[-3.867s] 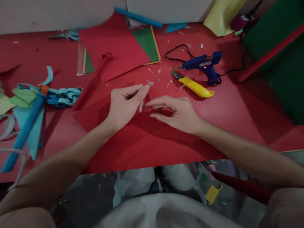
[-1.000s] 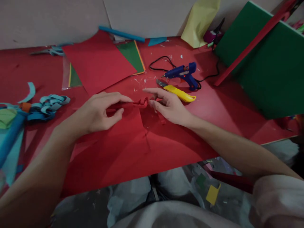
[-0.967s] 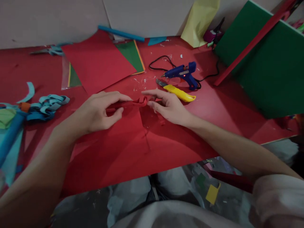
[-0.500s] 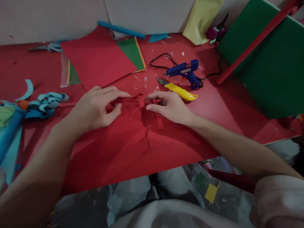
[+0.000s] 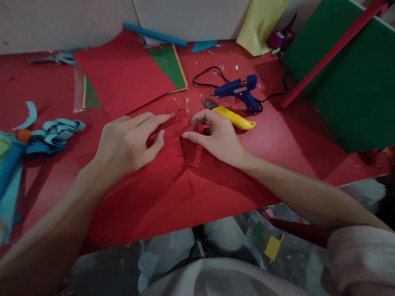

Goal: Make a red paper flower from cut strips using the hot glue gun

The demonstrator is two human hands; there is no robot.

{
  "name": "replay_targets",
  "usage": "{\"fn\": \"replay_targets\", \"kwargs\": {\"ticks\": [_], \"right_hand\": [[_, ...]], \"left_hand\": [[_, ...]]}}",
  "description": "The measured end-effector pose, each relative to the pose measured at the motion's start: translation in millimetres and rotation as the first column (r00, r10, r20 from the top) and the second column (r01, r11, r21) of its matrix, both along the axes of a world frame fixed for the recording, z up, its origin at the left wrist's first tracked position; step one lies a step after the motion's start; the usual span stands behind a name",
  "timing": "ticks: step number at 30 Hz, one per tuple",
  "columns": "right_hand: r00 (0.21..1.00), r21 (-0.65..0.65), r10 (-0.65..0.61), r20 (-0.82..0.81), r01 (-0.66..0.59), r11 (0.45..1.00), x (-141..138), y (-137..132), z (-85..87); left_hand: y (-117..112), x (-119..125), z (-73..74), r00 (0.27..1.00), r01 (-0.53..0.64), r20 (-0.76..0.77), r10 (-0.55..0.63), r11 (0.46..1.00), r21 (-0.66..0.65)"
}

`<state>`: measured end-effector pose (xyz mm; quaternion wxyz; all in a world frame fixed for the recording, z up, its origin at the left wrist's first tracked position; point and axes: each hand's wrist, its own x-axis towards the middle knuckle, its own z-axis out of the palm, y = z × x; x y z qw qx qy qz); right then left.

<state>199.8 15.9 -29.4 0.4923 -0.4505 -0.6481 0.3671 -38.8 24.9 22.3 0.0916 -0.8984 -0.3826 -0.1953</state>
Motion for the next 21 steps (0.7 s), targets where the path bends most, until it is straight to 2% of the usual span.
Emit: {"fn": "replay_targets", "kwargs": {"ticks": [3,8,14,21], "right_hand": [[0.999,0.002,-0.027,0.023,0.027,1.000,-0.8,-0.1,3.9],[0.998,0.022,-0.048,0.050,0.047,0.999,4.4,1.7,6.5],[0.998,0.046,-0.049,0.040,0.047,0.998,0.1,-2.1,5.2],[0.979,0.081,-0.157,0.131,0.147,0.986,6.9,-0.1,7.0]], "left_hand": [[-5.6,5.5,3.4,0.997,-0.061,-0.057,0.061,0.998,0.000],[-6.0,4.1,4.2,0.993,-0.081,-0.087,0.080,0.997,-0.012],[-0.9,3.2,-9.5,0.997,0.037,0.065,-0.044,0.994,0.105],[0.4,-1.0,-14.1,0.998,0.005,0.057,-0.008,0.998,0.059]]}}
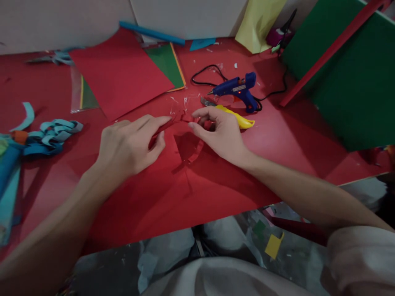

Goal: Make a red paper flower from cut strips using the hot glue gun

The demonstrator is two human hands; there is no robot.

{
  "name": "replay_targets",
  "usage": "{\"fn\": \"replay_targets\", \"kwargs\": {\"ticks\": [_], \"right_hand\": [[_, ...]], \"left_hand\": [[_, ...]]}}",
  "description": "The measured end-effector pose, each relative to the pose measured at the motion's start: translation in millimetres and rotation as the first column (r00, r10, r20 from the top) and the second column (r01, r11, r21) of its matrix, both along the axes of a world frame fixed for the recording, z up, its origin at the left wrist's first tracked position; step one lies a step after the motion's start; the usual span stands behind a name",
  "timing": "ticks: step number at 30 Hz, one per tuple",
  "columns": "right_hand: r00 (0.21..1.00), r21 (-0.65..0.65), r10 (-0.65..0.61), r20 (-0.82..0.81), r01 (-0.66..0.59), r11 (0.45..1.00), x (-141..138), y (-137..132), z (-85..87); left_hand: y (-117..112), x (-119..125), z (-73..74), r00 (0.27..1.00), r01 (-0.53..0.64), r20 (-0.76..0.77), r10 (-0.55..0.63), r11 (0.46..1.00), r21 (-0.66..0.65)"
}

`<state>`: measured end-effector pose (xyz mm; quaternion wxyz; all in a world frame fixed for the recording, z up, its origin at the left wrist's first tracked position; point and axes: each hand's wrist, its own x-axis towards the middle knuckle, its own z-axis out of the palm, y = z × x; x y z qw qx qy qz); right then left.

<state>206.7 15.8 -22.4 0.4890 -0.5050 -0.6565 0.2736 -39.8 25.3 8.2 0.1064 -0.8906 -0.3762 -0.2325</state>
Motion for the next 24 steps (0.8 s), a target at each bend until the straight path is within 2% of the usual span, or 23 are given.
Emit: {"fn": "replay_targets", "kwargs": {"ticks": [3,6,9,11,14,17,21,24], "right_hand": [[0.999,0.020,0.005,0.042,-0.006,1.000,4.1,1.0,0.5],[0.995,0.034,0.081,0.058,-0.083,0.996,1.9,-2.3,1.1],[0.983,0.042,0.178,0.037,-0.180,0.983,-3.2,-7.7,2.2],[0.979,0.017,0.201,0.004,-0.201,0.979,-4.9,-10.3,3.1],[0.979,-0.068,0.189,-0.072,-0.194,0.979,-2.5,-9.2,2.9],[0.976,-0.100,0.165,-0.142,-0.180,0.978,4.7,-2.2,-0.4],[0.983,-0.045,0.119,-0.138,-0.126,0.991,14.3,5.5,-5.1],[0.992,0.040,0.081,-0.101,-0.077,0.996,17.0,4.1,-4.6]], "left_hand": [[2.7,-2.0,0.9,0.998,0.024,0.064,-0.020,0.998,-0.059],[1.3,3.3,0.0,0.995,0.035,0.095,-0.023,0.991,-0.133],[-3.5,13.3,-5.5,0.993,0.031,0.119,-0.006,0.977,-0.212],[-6.2,18.8,-11.7,0.984,0.045,0.176,-0.001,0.968,-0.247],[-7.7,22.4,-19.0,0.970,0.055,0.244,0.010,0.965,-0.256],[-8.7,22.8,-19.0,0.967,0.050,0.256,0.013,0.970,-0.238],[-11.8,23.8,-14.2,0.967,0.026,0.253,0.022,0.983,-0.183],[-13.4,24.9,-13.1,0.969,0.056,0.246,-0.012,0.983,-0.176]]}}
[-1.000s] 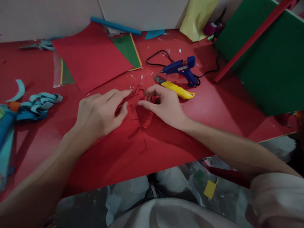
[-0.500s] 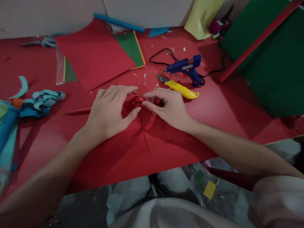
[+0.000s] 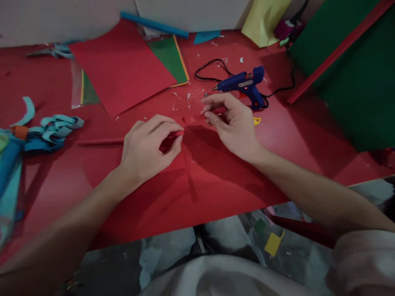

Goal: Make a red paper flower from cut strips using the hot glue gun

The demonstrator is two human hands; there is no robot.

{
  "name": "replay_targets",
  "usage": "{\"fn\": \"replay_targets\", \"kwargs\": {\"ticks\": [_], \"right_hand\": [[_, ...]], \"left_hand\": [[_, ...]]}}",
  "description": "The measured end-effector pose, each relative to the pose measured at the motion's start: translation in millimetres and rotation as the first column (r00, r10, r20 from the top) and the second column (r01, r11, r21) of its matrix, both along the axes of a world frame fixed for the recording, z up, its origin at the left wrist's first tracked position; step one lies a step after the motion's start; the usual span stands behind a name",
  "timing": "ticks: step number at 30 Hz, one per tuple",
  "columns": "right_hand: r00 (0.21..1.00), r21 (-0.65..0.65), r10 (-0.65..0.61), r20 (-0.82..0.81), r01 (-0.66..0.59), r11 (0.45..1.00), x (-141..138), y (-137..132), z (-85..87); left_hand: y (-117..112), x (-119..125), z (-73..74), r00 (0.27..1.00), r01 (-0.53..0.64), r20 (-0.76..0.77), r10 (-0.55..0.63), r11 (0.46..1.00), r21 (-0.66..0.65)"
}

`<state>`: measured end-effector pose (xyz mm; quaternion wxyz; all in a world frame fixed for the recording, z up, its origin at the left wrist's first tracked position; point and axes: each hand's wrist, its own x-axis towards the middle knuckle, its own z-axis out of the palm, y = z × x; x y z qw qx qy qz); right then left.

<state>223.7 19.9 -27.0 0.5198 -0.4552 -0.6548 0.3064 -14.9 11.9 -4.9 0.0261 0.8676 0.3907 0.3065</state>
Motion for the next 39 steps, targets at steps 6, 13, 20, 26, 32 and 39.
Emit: {"fn": "replay_targets", "kwargs": {"ticks": [6,13,20,26,32,39], "right_hand": [[0.998,0.138,-0.055,0.024,0.051,0.989,-2.6,-5.3,6.1],[0.999,0.145,0.009,0.045,-0.015,0.989,-2.8,-3.7,4.6],[1.000,0.093,0.001,0.009,-0.002,0.996,-4.5,-7.4,6.6],[0.997,0.098,-0.013,-0.081,0.021,0.995,-5.8,-6.9,6.2],[1.000,0.081,0.030,-0.002,-0.029,0.996,-5.1,-3.1,3.3],[0.996,0.147,0.092,-0.022,-0.088,0.985,-2.3,-0.7,2.6]], "left_hand": [[-0.2,1.0,-0.1,0.999,0.048,-0.006,-0.048,0.999,0.014],[0.2,4.1,0.6,0.986,0.103,0.124,-0.115,0.990,0.101],[2.4,5.2,0.0,0.954,0.182,0.217,-0.206,0.975,0.125],[-0.2,4.9,0.3,0.960,0.175,0.201,-0.193,0.979,0.107],[-1.5,4.8,0.6,0.964,0.124,0.216,-0.153,0.982,0.140],[1.1,0.2,-3.0,0.970,0.088,0.220,-0.105,0.992,0.087]]}}
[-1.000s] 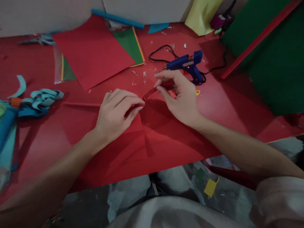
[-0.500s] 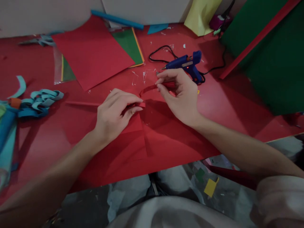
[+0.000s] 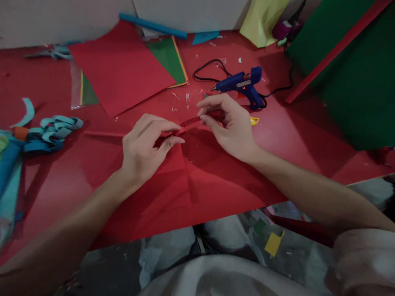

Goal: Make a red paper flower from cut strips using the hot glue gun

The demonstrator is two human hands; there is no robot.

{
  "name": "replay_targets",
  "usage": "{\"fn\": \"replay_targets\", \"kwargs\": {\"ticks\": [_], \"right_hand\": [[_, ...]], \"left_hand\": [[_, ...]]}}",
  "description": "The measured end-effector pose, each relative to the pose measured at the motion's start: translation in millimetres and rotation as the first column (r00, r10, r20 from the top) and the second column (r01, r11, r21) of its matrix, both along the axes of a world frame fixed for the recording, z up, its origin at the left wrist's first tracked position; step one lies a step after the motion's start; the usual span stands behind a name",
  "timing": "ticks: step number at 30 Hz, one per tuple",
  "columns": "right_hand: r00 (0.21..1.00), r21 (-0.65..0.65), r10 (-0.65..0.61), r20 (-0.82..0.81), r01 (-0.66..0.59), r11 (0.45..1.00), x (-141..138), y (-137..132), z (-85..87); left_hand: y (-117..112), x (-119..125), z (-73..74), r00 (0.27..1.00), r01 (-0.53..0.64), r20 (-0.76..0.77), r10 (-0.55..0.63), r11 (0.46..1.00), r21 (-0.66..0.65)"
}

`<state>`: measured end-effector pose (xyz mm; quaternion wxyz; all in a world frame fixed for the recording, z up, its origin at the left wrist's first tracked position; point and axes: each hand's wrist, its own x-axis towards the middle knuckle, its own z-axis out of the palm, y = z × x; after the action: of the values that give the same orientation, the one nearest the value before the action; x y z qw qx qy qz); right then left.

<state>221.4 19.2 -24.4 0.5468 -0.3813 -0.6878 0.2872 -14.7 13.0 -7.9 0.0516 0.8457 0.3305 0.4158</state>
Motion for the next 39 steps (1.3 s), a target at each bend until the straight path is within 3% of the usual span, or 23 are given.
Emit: {"fn": "replay_targets", "kwargs": {"ticks": [5,10,15,20,29,34,39], "right_hand": [[0.999,-0.029,0.003,0.049,-0.002,1.000,1.9,1.6,-2.8],[0.992,-0.063,0.122,-0.012,-0.122,0.990,1.5,4.5,-6.6],[0.965,-0.215,0.250,-0.075,-0.260,0.941,1.4,7.7,-9.6],[0.942,-0.317,0.290,-0.170,-0.331,0.889,1.5,8.6,-9.1],[0.899,-0.316,0.361,-0.248,-0.427,0.847,-6.4,-2.0,0.6],[0.924,-0.326,0.252,-0.287,-0.341,0.882,-11.7,-0.9,-2.3],[0.951,-0.296,0.154,-0.267,-0.233,0.926,-17.2,-3.4,-2.3]], "left_hand": [[2.0,-0.2,-1.4,0.995,0.075,0.068,-0.077,0.997,0.032],[0.9,-0.3,-1.2,0.993,0.098,0.082,-0.089,0.989,-0.113],[4.1,-2.9,-1.5,0.986,0.164,0.042,-0.160,0.977,-0.138],[8.0,-4.7,1.2,0.964,0.265,0.041,-0.261,0.952,-0.151],[4.4,1.8,-1.6,0.990,0.073,0.136,-0.046,0.977,-0.202],[2.8,4.1,-0.3,0.985,-0.016,0.164,0.047,0.982,-0.186],[-1.1,6.9,-0.1,0.982,-0.029,0.178,0.058,0.987,-0.160]]}}
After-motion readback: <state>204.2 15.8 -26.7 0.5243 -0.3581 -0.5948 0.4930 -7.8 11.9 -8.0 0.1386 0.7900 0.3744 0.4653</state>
